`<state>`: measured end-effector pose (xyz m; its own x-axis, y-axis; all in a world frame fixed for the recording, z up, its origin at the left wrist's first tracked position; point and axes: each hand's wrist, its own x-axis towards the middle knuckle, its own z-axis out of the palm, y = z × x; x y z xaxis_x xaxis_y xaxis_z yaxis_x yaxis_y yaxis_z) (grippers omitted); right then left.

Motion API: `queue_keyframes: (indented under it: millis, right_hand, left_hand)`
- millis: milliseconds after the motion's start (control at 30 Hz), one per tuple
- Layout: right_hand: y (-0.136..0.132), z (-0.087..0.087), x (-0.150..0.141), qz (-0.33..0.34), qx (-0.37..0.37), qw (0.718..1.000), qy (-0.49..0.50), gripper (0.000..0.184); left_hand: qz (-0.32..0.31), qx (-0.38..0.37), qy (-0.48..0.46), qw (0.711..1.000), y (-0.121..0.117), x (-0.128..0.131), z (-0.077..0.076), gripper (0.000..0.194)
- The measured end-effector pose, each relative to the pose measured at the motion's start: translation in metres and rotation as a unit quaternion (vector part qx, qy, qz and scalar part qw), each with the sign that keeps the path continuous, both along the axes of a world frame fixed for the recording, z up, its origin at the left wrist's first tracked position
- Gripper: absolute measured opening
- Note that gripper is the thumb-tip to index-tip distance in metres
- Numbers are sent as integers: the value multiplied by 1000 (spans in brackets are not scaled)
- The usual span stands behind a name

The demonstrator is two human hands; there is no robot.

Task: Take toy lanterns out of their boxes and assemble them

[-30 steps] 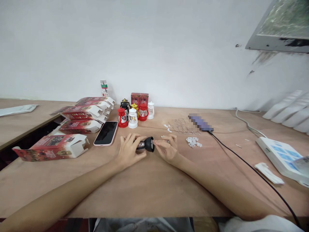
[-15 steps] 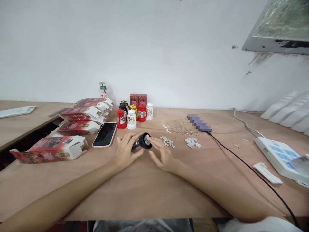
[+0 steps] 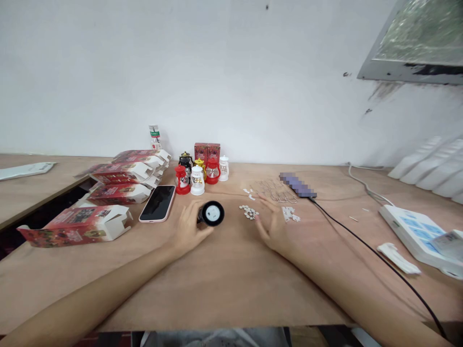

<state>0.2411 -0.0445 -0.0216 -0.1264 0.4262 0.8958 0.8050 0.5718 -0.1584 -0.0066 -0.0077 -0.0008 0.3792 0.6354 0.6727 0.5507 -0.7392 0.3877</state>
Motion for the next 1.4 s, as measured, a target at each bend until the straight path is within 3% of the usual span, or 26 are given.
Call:
queue_keyframes:
  millis: [100, 167, 300, 400, 600, 967, 1300, 1400]
  right_hand:
    - [18, -5, 35, -120, -38, 992, 21, 32]
    - [30, -6, 55, -202, -103, 974, 17, 27]
    - [46, -6, 91, -328, -206, 922, 16, 29]
    - [51, -6, 116, -374, -259, 890, 40, 36]
    - [58, -12, 145, -316, -319, 891, 65, 58]
    - [68, -16, 140, -311, -298, 900, 69, 55]
    - [55, -3, 124, -228, -94, 939, 237, 58]
    - [50, 1, 105, -162, -67, 952, 249, 56]
  left_hand:
    - [-43, -23, -24, 999, -1, 0, 2, 42]
    - [-59, -32, -30, 997, -2, 0, 4, 42]
    - [-73, -25, -37, 996, -4, 0, 5, 46]
    - [-84, -30, -23, 996, -4, 0, 6, 46]
    - [-93, -20, -21, 995, -3, 1, 4, 44]
    - [-95, -20, -20, 995, -2, 1, 3, 44]
    - [-65, -3, -60, 996, -2, 3, 5, 39]
    - [-39, -16, -105, 994, 1, 4, 5, 37]
